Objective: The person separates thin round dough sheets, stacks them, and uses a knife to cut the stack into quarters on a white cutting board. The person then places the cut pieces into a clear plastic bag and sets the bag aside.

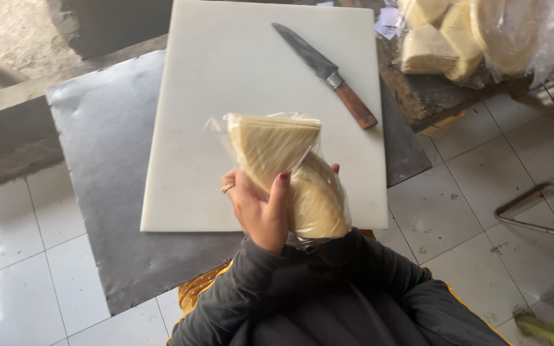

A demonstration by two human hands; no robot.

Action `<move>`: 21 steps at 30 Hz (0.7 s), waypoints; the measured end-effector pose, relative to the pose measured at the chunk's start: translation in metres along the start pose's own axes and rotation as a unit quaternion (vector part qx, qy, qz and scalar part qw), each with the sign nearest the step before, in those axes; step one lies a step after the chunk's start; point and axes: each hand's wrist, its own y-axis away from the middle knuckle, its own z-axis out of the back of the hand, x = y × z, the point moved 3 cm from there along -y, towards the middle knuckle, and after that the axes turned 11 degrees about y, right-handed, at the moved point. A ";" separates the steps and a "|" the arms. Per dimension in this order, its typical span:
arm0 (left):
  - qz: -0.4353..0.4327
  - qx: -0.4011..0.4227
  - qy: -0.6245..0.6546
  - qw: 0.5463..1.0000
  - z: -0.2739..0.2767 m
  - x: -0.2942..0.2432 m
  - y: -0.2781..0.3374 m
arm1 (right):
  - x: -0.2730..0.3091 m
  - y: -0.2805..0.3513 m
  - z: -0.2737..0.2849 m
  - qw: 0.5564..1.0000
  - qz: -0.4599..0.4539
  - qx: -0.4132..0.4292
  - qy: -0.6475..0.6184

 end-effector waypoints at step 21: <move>0.138 0.412 0.228 0.871 -0.104 -0.037 -0.083 | 0.132 -0.003 0.037 0.997 0.029 0.028 0.066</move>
